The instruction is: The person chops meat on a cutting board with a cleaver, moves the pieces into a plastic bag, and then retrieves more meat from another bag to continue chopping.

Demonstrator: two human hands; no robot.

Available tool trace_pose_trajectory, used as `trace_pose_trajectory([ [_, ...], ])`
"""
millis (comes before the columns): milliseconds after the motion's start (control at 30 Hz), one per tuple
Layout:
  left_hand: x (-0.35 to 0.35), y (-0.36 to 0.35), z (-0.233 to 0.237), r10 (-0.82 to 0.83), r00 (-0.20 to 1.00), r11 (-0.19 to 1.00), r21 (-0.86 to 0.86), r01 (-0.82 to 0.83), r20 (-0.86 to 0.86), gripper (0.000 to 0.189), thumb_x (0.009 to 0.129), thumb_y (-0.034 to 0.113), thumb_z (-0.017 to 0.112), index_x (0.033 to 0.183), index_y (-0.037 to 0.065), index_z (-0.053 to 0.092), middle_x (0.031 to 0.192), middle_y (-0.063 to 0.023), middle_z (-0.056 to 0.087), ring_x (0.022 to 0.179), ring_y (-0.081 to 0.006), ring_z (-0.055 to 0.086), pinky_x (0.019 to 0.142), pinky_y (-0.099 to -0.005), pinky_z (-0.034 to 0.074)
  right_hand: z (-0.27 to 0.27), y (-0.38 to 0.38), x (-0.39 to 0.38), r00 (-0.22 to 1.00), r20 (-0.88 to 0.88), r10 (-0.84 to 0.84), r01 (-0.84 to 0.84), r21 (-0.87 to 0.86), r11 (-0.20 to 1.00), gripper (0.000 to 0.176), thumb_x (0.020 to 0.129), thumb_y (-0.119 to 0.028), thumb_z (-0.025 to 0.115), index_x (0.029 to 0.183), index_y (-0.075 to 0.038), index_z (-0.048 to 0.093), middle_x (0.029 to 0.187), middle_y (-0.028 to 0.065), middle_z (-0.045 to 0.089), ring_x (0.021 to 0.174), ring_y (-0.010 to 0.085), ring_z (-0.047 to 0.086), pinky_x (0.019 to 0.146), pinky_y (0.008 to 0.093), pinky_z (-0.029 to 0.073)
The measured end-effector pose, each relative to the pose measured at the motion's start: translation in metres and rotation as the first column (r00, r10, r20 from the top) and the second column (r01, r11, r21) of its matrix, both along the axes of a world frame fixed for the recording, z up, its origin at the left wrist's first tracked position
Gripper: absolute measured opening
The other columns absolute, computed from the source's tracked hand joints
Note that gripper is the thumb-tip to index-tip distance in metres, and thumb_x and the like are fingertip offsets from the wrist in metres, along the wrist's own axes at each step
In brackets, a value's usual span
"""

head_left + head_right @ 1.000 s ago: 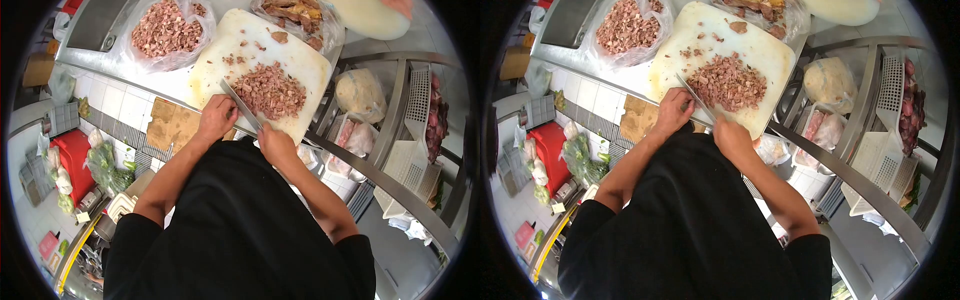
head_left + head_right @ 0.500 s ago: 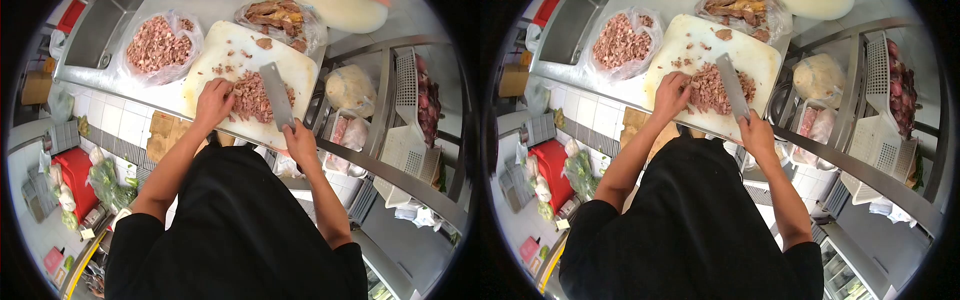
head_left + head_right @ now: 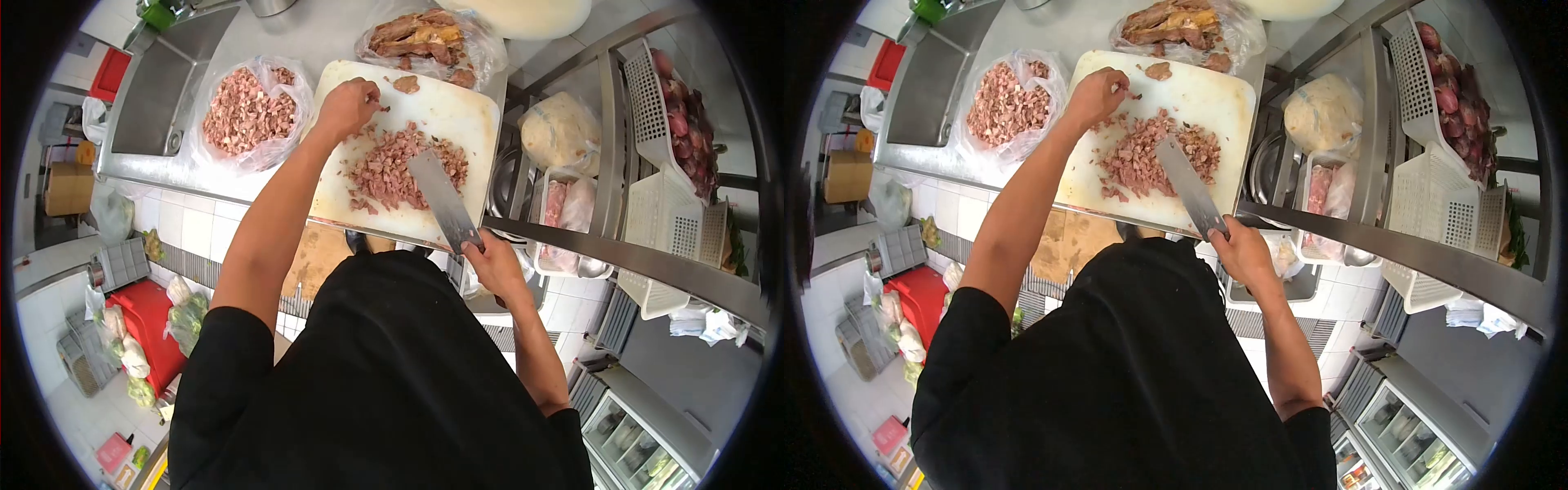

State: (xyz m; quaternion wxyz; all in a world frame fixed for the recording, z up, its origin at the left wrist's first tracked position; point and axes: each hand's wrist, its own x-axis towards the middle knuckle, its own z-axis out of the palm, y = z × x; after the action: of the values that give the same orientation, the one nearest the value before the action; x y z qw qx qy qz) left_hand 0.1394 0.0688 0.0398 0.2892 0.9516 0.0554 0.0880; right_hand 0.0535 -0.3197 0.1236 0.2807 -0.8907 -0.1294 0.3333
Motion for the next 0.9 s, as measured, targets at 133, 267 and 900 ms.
trace_pose_trajectory([
  [133, 0.018, -0.007, -0.021, -0.093, 0.990, 0.993, 0.060, 0.100, -0.111, 0.015, 0.084, 0.013, 0.067, 0.095, 0.007, 0.075, 0.097, -0.0160, 0.071, 0.089, -0.0344, 0.070, 0.082, -0.0436, 0.055, -0.007, -0.012, -0.007, 0.999, 0.033, 0.001, -0.002, 0.008, 1.000, 0.033, 0.098, -0.033, 0.063, 0.103, -0.001, 0.066, 0.079, 0.0250, 0.069, 0.079, 0.0462, 0.068, 0.074, 0.0520, 0.051],
  [267, 0.020, -0.038, -0.010, -0.270, 0.941, 0.955, -0.179, 0.235, -0.206, 0.016, 0.082, 0.011, 0.068, 0.096, 0.007, 0.076, 0.096, -0.0142, 0.072, 0.092, -0.0340, 0.071, 0.084, -0.0427, 0.056, -0.010, -0.023, -0.010, 0.993, 0.011, -0.114, 0.114, 0.017, 0.993, 0.033, 0.098, -0.034, 0.063, 0.108, -0.003, 0.068, 0.081, 0.0249, 0.070, 0.080, 0.0457, 0.068, 0.075, 0.0522, 0.051],
  [900, -0.014, -0.024, 0.026, -0.506, 0.753, 0.825, 0.018, 0.565, -0.419, 0.027, 0.082, 0.026, 0.073, 0.102, 0.008, 0.076, 0.103, -0.0162, 0.072, 0.099, -0.0370, 0.069, 0.087, -0.0450, 0.055, -0.037, -0.038, -0.011, 0.992, 0.008, -0.128, 0.126, 0.137, 0.983, 0.029, 0.101, -0.025, 0.064, 0.115, 0.000, 0.067, 0.063, 0.0044, 0.058, 0.050, 0.0124, 0.053, 0.049, 0.0333, 0.043],
])
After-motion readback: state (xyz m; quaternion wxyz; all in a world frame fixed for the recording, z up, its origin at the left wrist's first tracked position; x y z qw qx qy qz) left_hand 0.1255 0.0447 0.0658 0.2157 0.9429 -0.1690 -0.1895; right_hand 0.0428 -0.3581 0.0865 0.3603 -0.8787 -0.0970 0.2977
